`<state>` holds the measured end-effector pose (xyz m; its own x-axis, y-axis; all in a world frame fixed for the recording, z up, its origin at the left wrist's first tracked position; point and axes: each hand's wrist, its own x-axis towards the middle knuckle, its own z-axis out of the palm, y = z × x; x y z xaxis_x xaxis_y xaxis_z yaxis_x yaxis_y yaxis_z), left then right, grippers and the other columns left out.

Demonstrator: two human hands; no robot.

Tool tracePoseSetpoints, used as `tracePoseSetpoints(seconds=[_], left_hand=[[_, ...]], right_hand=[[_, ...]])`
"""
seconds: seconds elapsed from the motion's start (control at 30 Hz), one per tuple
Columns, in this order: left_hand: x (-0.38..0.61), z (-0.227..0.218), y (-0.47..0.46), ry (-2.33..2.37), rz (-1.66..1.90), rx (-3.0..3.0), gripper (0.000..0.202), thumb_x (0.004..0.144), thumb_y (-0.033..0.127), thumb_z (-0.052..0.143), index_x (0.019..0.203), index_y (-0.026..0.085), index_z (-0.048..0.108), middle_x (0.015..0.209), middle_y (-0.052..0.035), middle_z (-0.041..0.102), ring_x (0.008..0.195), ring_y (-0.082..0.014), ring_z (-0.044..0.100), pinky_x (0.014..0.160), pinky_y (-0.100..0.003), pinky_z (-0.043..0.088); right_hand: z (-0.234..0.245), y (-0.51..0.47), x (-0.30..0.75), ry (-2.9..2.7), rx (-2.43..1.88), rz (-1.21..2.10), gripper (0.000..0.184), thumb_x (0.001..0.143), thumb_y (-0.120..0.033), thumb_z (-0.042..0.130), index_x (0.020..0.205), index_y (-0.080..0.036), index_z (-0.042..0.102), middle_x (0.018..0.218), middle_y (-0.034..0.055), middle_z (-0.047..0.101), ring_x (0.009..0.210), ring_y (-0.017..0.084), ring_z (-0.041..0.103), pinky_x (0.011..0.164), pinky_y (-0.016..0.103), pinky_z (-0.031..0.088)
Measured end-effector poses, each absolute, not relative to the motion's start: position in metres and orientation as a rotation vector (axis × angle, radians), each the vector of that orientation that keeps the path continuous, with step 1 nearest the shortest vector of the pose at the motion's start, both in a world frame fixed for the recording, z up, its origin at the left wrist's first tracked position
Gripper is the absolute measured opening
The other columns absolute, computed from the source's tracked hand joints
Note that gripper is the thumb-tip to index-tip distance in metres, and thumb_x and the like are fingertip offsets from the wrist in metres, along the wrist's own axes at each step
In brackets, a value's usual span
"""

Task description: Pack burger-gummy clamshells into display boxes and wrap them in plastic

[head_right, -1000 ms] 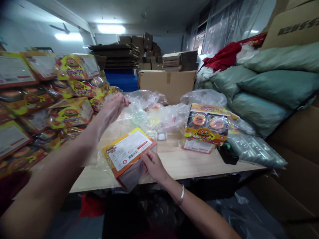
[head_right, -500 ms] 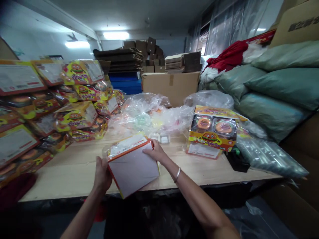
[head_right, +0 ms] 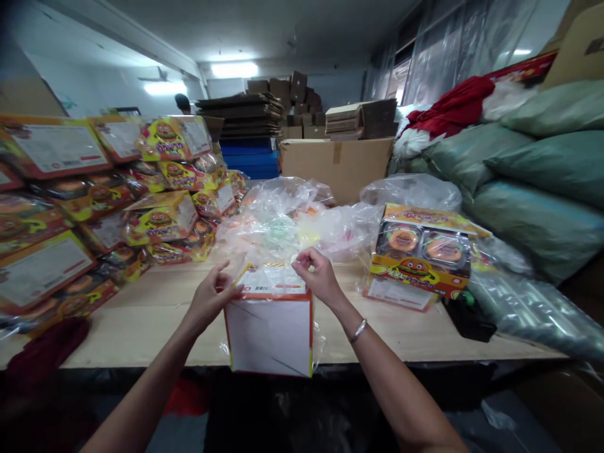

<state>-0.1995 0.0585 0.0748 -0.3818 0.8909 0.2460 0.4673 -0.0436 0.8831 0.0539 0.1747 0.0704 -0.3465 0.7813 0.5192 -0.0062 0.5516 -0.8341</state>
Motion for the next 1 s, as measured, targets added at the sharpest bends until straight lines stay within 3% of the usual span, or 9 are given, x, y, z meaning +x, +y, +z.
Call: tracePoseSetpoints(seconds=[0.1, 0.27, 0.37, 0.47, 0.57, 0.63, 0.83, 0.93, 1.0], left_hand=[[-0.196, 0.084, 0.075, 1.872, 1.479, 1.626, 0.022, 0.070, 0.040, 0.062, 0.076, 0.019, 0.065, 0.083, -0.0065, 0.059, 0.093, -0.0281, 0.056, 0.096, -0.047, 0.040], [-0.191, 0.095, 0.085, 1.595, 1.580, 1.527, 0.021, 0.081, 0.041, 0.052, 0.075, 0.022, 0.045, 0.085, -0.0053, 0.067, 0.094, -0.0248, 0.063, 0.092, -0.042, 0.044], [-0.190, 0.104, 0.082, 1.236, 1.754, 1.300, 0.028, 0.085, 0.045, 0.055, 0.081, 0.022, 0.040, 0.079, -0.0044, 0.069, 0.089, -0.0231, 0.066, 0.096, -0.043, 0.043], [-0.196, 0.108, 0.080, 1.166, 1.891, 1.304, 0.039, 0.076, 0.045, 0.071, 0.098, 0.022, 0.050, 0.113, -0.0100, 0.066, 0.117, -0.0263, 0.057, 0.108, -0.045, 0.035], [-0.203, 0.096, 0.083, 1.399, 1.696, 1.397, 0.096, 0.051, 0.034, 0.089, 0.134, 0.023, 0.042, 0.147, -0.0157, 0.041, 0.141, -0.0329, 0.031, 0.113, -0.045, 0.028], [-0.205, 0.083, 0.087, 1.553, 1.504, 1.361, 0.111, 0.050, 0.032, 0.088, 0.144, 0.018, 0.031, 0.137, -0.0189, 0.049, 0.132, -0.0343, 0.043, 0.105, -0.044, 0.038], [-0.201, 0.065, 0.098, 1.684, 1.408, 1.386, 0.038, 0.075, 0.045, 0.061, 0.092, 0.011, 0.064, 0.074, -0.0040, 0.057, 0.075, -0.0213, 0.059, 0.073, -0.034, 0.047], [-0.200, 0.074, 0.092, 1.679, 1.418, 1.417, 0.041, 0.075, 0.048, 0.063, 0.096, 0.013, 0.062, 0.087, -0.0067, 0.061, 0.084, -0.0222, 0.059, 0.074, -0.032, 0.048], [-0.198, 0.081, 0.084, 1.647, 1.300, 1.499, 0.074, 0.061, 0.046, 0.079, 0.123, 0.014, 0.055, 0.108, -0.0113, 0.061, 0.096, -0.0249, 0.059, 0.080, -0.034, 0.049]], right_hand=[[0.083, 0.183, 0.056, -1.845, -0.689, 0.863, 0.059, 0.074, -0.027, 0.064, 0.131, -0.019, 0.048, 0.097, 0.0047, 0.057, 0.085, 0.017, 0.057, 0.082, 0.034, 0.049], [0.072, 0.212, 0.060, -1.925, -0.955, 1.139, 0.101, 0.059, -0.030, 0.071, 0.149, -0.018, 0.028, 0.142, 0.0177, 0.041, 0.110, 0.025, 0.055, 0.089, 0.038, 0.049], [0.055, 0.219, 0.056, -1.868, -0.997, 1.266, 0.086, 0.059, -0.035, 0.074, 0.138, -0.015, 0.044, 0.124, 0.0145, 0.058, 0.097, 0.024, 0.059, 0.083, 0.036, 0.049], [0.043, 0.216, 0.053, -1.868, -0.889, 1.259, 0.041, 0.065, -0.039, 0.069, 0.097, -0.015, 0.064, 0.086, 0.0046, 0.065, 0.075, 0.019, 0.057, 0.068, 0.030, 0.045], [0.039, 0.208, 0.053, -1.873, -0.833, 1.226, 0.026, 0.069, -0.041, 0.067, 0.075, -0.017, 0.059, 0.063, -0.0027, 0.054, 0.061, 0.014, 0.048, 0.058, 0.026, 0.037], [0.040, 0.202, 0.054, -1.896, -0.832, 1.205, 0.026, 0.070, -0.041, 0.068, 0.073, -0.017, 0.057, 0.061, -0.0041, 0.051, 0.059, 0.012, 0.045, 0.057, 0.025, 0.034], [0.056, 0.185, 0.077, -1.972, -0.726, 1.283, 0.037, 0.072, -0.046, 0.070, 0.066, -0.020, 0.046, 0.070, 0.0003, 0.058, 0.066, 0.014, 0.049, 0.061, 0.026, 0.037], [0.068, 0.184, 0.092, -1.966, -0.665, 1.391, 0.044, 0.072, -0.052, 0.072, 0.065, -0.020, 0.042, 0.081, 0.0044, 0.063, 0.069, 0.014, 0.051, 0.060, 0.026, 0.040], [0.073, 0.186, 0.096, -1.939, -0.692, 1.351, 0.047, 0.071, -0.054, 0.074, 0.063, -0.020, 0.041, 0.075, 0.0028, 0.060, 0.063, 0.013, 0.047, 0.056, 0.025, 0.039]])
